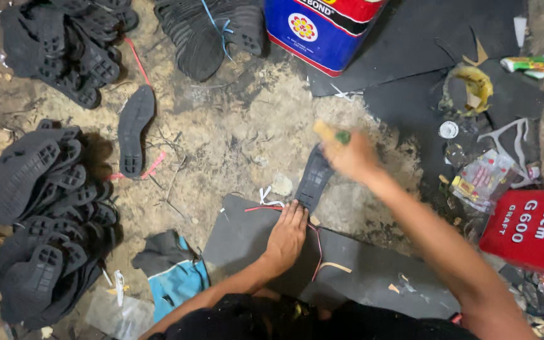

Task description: The person repeatedly applies glue to black shoe soles using a brush. They pick up a sole, apply glue to the surface, and place it down, repeating this process for multiple soles throughout the clip.

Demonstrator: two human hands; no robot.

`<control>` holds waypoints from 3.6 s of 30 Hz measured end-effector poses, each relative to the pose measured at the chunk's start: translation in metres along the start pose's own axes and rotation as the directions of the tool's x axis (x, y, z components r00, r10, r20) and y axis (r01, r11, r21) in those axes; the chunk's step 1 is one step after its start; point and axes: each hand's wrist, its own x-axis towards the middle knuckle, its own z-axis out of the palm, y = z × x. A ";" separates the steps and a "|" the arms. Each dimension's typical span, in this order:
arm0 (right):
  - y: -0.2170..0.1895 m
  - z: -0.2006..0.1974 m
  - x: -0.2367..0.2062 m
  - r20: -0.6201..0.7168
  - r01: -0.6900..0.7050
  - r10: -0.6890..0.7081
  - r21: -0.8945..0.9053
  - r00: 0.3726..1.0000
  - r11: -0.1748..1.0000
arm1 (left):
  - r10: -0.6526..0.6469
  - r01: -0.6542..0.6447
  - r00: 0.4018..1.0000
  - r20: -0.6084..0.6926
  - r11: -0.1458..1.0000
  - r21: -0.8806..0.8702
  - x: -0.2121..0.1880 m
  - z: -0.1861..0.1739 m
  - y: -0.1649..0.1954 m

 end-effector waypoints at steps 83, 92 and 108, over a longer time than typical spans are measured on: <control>0.067 -0.016 0.045 -0.302 0.136 -0.204 -0.232 0.931 0.963 | -0.199 0.215 0.973 0.117 0.965 -0.147 0.044 -0.001 -0.027; 0.080 0.018 -0.052 -0.352 0.083 0.287 0.747 0.891 0.660 | -0.560 0.377 0.824 -0.090 0.659 -0.651 0.086 -0.024 -0.040; 0.089 -0.040 -0.072 -0.435 0.258 0.450 0.878 0.780 0.402 | -0.244 -0.043 -0.444 -0.862 0.967 -0.252 -0.025 -0.218 -0.197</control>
